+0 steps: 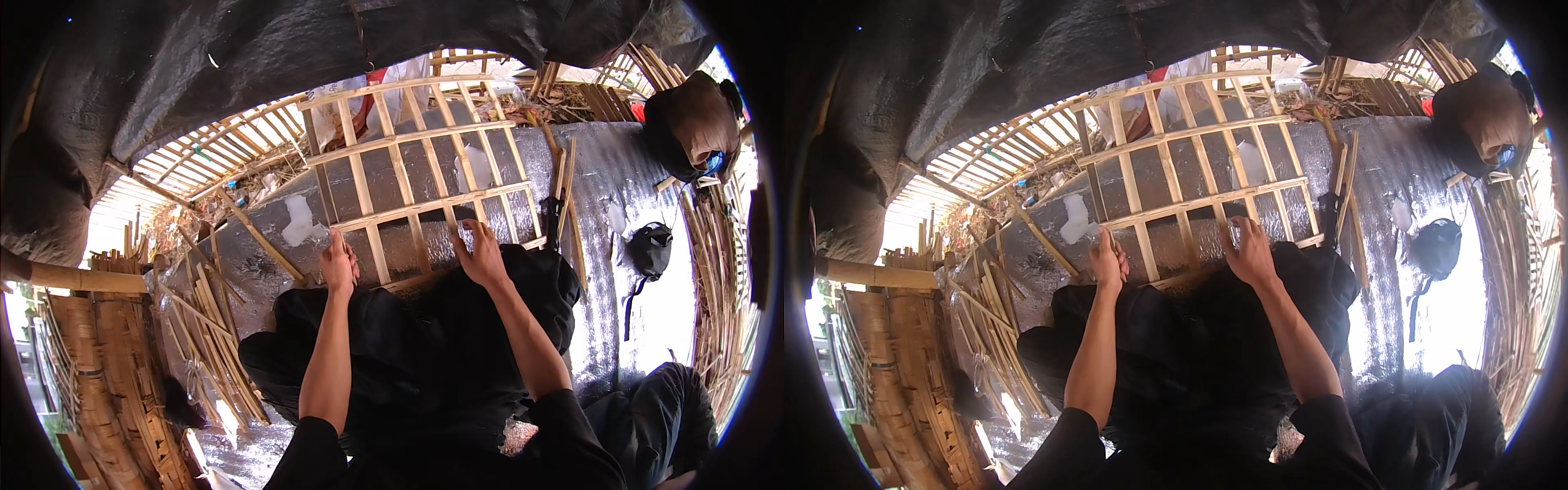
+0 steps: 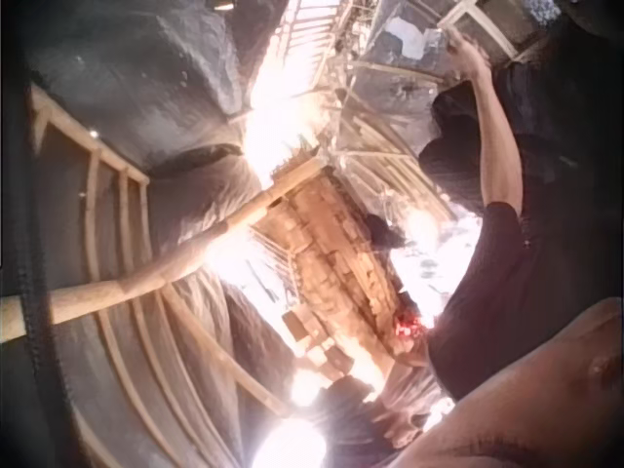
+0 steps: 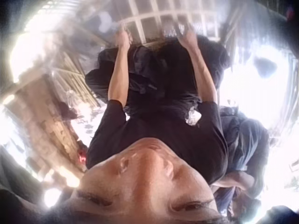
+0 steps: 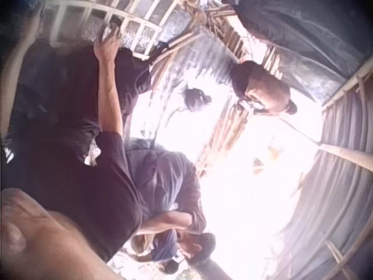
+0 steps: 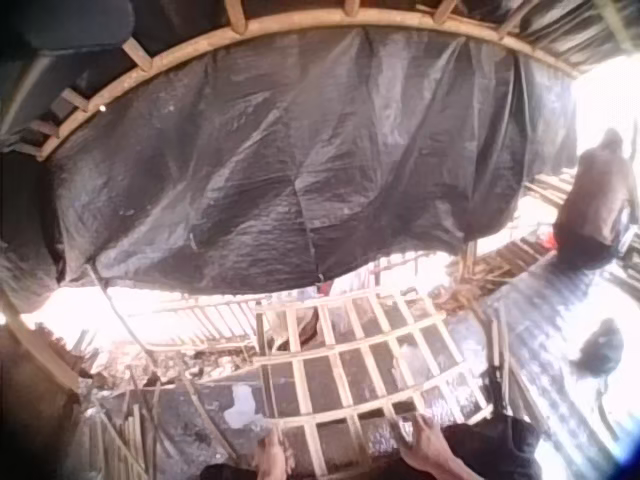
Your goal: The person assembles a wooden lattice by positioning slats and hammering nails to secure them.
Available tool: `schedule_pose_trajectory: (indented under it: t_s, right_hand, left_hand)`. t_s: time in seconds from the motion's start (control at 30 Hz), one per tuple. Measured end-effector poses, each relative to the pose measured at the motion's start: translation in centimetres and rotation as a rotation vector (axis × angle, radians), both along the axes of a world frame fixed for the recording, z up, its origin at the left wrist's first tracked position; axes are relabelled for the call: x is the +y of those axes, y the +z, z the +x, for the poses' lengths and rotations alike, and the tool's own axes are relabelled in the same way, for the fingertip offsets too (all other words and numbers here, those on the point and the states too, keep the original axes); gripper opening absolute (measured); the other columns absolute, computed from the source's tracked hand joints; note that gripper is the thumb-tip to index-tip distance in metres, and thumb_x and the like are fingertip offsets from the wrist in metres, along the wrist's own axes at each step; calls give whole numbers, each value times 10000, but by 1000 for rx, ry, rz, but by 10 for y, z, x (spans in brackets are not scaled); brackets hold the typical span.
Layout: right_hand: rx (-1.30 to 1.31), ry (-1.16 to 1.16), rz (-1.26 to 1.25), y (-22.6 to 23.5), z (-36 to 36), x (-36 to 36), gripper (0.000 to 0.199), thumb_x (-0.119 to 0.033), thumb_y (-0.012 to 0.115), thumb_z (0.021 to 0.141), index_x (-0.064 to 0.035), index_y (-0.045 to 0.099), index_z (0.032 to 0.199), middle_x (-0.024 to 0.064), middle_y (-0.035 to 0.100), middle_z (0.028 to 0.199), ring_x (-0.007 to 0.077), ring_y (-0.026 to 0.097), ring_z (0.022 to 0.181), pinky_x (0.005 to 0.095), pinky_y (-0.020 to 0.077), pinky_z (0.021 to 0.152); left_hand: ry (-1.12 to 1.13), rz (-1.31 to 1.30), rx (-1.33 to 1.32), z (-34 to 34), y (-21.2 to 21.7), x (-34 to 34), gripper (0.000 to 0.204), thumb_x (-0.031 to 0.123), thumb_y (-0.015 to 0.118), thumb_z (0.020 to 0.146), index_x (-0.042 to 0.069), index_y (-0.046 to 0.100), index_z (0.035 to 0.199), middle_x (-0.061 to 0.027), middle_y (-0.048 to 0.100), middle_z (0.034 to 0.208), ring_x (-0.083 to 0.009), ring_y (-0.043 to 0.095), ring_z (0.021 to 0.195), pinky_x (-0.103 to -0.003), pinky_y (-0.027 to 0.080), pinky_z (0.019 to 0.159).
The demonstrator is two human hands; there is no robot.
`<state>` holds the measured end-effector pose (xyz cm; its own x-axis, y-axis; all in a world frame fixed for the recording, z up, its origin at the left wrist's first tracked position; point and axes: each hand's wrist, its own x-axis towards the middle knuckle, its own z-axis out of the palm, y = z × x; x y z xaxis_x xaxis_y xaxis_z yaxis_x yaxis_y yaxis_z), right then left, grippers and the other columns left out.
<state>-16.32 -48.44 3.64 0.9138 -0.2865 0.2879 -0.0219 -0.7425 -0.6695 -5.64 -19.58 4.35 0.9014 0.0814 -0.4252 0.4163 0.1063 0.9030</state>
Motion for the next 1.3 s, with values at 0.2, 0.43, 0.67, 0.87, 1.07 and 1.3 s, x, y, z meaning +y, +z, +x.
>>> schedule_pose_trajectory:
  t_s: [0.2,0.43,0.67,0.87,1.07,1.3]
  right_hand:
    - [44,-80,481,22,12,30,478,-393,571,1038,37,498,1233,239,664,926,378,669,884,460,506,839]
    - [-170,-26,488,123,33,79,460,-433,421,1098,9,524,1172,172,577,807,284,573,736,401,468,729]
    - [-197,28,234,189,66,102,577,-474,445,1078,9,554,1373,239,616,1249,399,569,1154,451,428,1030]
    - [119,495,1437,177,0,87,887,-729,314,1007,17,474,1459,203,538,1460,390,538,1287,483,440,1045]
    - [100,559,1836,148,-38,5,1024,-840,274,929,10,473,1463,229,507,1481,411,501,1342,475,412,1090]
    - [397,-91,1156,93,-61,-88,822,-669,487,982,-5,474,1467,205,559,1438,336,535,1309,428,386,1110]
  left_hand:
    - [-124,-173,-376,-26,45,24,595,598,577,992,76,477,724,-1,411,544,-100,392,400,-281,336,389]
    - [-78,-427,-485,-61,121,59,431,353,632,1012,112,436,714,2,369,564,-130,391,450,-290,328,458]
    - [39,-325,-527,-93,189,84,385,165,710,968,132,451,685,59,294,524,-68,297,411,-298,260,425]
    - [-41,835,-1107,-85,206,111,340,304,841,775,53,613,764,-25,500,533,-183,519,443,-326,419,451]
    - [-188,1200,-1371,-117,147,148,610,639,815,676,100,530,702,-39,507,597,-235,571,507,-341,457,470]
    - [-627,1161,-1169,-161,92,178,637,659,802,721,100,509,633,-32,503,589,-224,562,530,-338,470,513]
